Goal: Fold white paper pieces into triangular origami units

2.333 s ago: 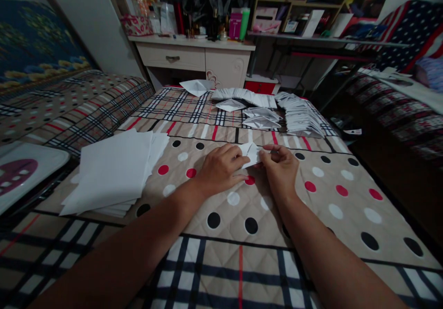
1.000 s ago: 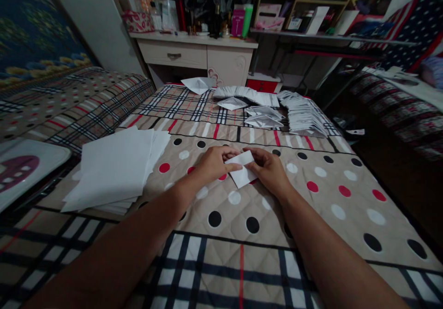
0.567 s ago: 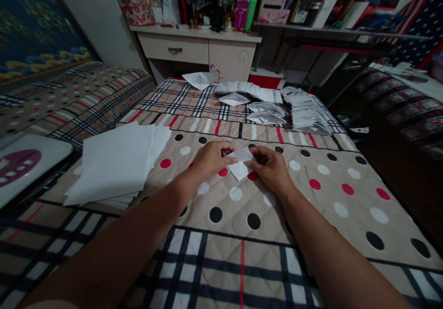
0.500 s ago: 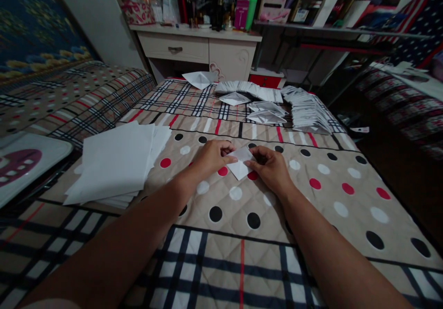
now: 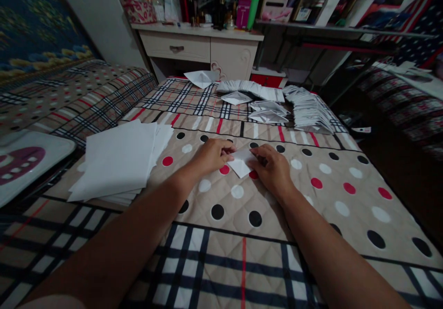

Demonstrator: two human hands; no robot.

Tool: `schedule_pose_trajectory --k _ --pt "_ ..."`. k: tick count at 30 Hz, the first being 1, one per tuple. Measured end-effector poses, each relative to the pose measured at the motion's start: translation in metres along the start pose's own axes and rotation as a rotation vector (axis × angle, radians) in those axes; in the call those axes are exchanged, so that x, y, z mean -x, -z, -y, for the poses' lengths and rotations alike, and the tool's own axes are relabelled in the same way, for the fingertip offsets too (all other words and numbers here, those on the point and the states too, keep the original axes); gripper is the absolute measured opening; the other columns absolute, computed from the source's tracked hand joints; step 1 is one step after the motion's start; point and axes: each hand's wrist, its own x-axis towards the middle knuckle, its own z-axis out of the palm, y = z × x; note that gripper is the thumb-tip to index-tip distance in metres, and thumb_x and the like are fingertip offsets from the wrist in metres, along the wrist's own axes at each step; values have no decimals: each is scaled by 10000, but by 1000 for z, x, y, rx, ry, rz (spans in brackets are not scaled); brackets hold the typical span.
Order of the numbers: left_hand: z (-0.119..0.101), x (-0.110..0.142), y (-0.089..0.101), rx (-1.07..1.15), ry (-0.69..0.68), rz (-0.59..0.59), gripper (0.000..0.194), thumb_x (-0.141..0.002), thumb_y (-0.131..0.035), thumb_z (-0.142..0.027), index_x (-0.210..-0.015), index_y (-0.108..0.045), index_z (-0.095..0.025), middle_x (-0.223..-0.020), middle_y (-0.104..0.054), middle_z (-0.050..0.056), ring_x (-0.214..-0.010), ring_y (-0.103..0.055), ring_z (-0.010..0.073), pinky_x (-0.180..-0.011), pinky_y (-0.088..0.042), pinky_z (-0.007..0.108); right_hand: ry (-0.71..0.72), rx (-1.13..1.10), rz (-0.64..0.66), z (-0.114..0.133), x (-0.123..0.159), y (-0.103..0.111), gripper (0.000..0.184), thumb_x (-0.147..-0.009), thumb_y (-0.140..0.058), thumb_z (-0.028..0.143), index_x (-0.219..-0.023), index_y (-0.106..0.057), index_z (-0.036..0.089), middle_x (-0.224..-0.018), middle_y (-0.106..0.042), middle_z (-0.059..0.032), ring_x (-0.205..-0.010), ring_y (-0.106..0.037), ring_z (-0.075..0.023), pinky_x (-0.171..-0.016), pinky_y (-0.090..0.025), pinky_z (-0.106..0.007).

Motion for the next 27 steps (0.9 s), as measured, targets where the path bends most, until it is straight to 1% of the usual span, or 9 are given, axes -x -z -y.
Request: schedule_pose_trajectory --k 2,5,9,11,15,19,23,27 --pt "1 1 -1 28 -33 -8 126 -708 -673 -100 -803 -735 -155 -748 -676 4 -601 -540 90 -547 -400 203 87 -102 1 1 1 -3 224 -726 -617 87 -860 -736 222 -849 -632 -34 -770 -600 -180 -655 -431 -292" --pt "3 1 0 68 -105 -20 132 -704 -641 -54 -721 -734 -146 -730 -663 16 -644 -584 100 -579 -422 203 142 -178 26 1 2 -5 287 -696 -540 4 -745 -731 212 -838 -622 -32 -791 -599 -173 -690 -448 -289" --pt "7 0 4 37 -235 26 190 -707 -626 -22 -718 -755 -162 -729 -661 22 -671 -604 107 -617 -440 219 190 -143 86 1 2 -4 335 -657 -494 -44 -670 -720 204 -844 -631 -42 -800 -600 -174 -694 -454 -288" --pt "7 0 6 10 -268 44 212 -707 -620 -12 -731 -761 -168 -724 -662 21 -673 -603 108 -627 -443 225 217 -107 101 2 3 -4 330 -655 -502 -45 -669 -720 202 -847 -628 -47 -803 -595 -175 -682 -452 -285" --pt "6 1 7 -23 -279 57 242 -713 -600 -5 -741 -763 -182 -731 -659 17 -686 -604 108 -635 -442 226 245 -73 108 1 4 -4 313 -669 -519 -33 -677 -723 205 -842 -625 -48 -808 -590 -176 -682 -453 -284" --pt "4 3 8 -51 -269 69 202 -718 -637 -42 -768 -764 -191 -713 -641 11 -668 -583 110 -614 -420 232 217 -159 121 -1 2 -4 313 -670 -502 -29 -634 -709 202 -810 -626 -45 -767 -592 -163 -673 -460 -281" --pt "2 3 9 -43 -266 101 135 -719 -705 -109 -818 -762 -183 -751 -640 15 -695 -580 120 -626 -416 245 192 -222 133 -1 1 -4 356 -630 -448 -54 -630 -702 195 -795 -624 -40 -744 -596 -150 -667 -463 -270" --pt "2 4 8 -24 -258 124 169 -721 -698 -85 -834 -768 -190 -777 -633 17 -716 -578 121 -643 -424 249 187 -213 128 -4 1 -5 359 -618 -430 -57 -623 -693 188 -780 -627 -37 -736 -597 -147 -660 -456 -265"
